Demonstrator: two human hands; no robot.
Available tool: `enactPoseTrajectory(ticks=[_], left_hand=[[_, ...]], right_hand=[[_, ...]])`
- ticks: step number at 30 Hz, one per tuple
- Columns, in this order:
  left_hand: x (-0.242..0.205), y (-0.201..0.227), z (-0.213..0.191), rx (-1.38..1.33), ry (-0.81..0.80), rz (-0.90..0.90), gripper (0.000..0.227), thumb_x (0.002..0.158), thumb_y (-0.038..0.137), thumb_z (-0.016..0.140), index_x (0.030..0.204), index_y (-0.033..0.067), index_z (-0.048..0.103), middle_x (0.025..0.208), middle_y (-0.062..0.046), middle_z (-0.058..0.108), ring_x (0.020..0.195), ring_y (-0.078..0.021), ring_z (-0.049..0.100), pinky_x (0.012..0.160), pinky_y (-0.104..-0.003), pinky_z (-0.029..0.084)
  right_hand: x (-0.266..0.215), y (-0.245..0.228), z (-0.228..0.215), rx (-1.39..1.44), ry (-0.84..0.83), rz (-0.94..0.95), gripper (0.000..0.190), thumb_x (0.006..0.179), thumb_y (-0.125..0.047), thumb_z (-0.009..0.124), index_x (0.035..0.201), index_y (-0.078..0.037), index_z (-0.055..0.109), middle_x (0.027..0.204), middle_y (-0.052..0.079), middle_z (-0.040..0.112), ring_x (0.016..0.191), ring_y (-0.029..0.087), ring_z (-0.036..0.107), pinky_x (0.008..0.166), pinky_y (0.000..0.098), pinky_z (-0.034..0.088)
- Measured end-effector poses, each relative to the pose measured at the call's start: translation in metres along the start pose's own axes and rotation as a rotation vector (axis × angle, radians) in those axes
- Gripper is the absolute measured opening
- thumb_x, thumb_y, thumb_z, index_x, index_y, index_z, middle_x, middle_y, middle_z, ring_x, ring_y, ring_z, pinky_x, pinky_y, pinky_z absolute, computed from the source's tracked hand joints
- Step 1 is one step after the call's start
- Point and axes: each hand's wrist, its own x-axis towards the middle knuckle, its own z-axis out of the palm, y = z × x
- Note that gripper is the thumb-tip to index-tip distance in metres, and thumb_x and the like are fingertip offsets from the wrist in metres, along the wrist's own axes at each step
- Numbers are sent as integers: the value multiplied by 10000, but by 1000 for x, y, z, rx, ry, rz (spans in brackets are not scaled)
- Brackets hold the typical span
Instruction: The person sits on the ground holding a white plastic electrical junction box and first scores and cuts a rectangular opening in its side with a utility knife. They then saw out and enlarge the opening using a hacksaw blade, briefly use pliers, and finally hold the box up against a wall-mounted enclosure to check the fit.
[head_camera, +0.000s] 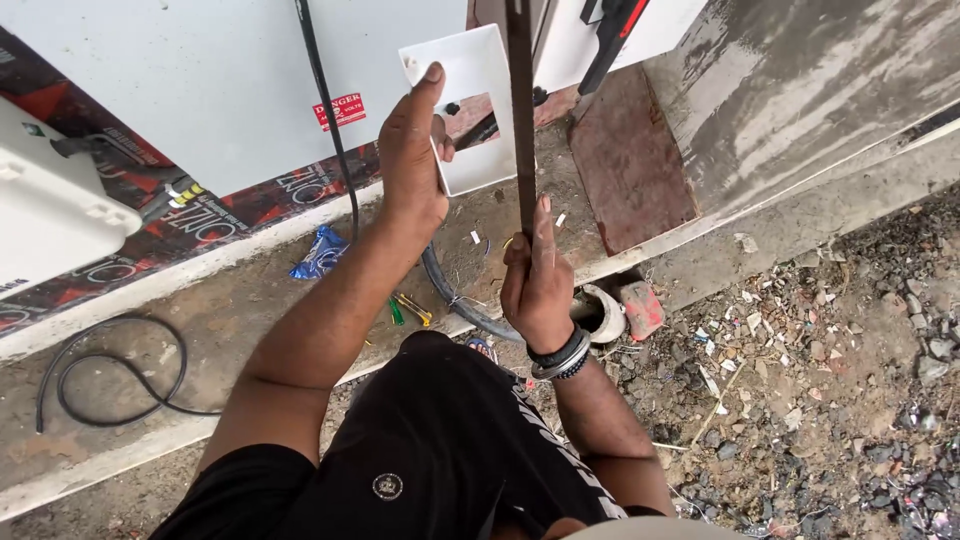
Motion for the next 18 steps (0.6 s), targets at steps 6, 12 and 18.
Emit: enactPoseTrajectory(ticks=[6,12,18], left_hand=[[-12,2,11,-43,-27,56,299,895,353,830,854,101,675,587,79,450,474,-27,387,443,-215,341],[-23,10,16,11,-117,159,254,966,284,759,982,36,709,660,30,576,510,-27,433,460,-218,366],[-14,6,12,-12,-105,321,120,948,149,738,952,41,686,685,5,618,496,-44,432,453,-238,356]], right_hand=[[-1,5,3,-9,-90,103,694,1031,110,517,1631,13,182,803,91,652,669,216,666,606,348,525],[-9,13,9,-72,-93,134,641,1057,76,533,1610,52,209,1001,149,723,705,221,702,632,341,558],[-4,10,19,-305,-99,71,615,1082,7,530,1612,45,221,1572,274,436,973,367,738,736,401,597]])
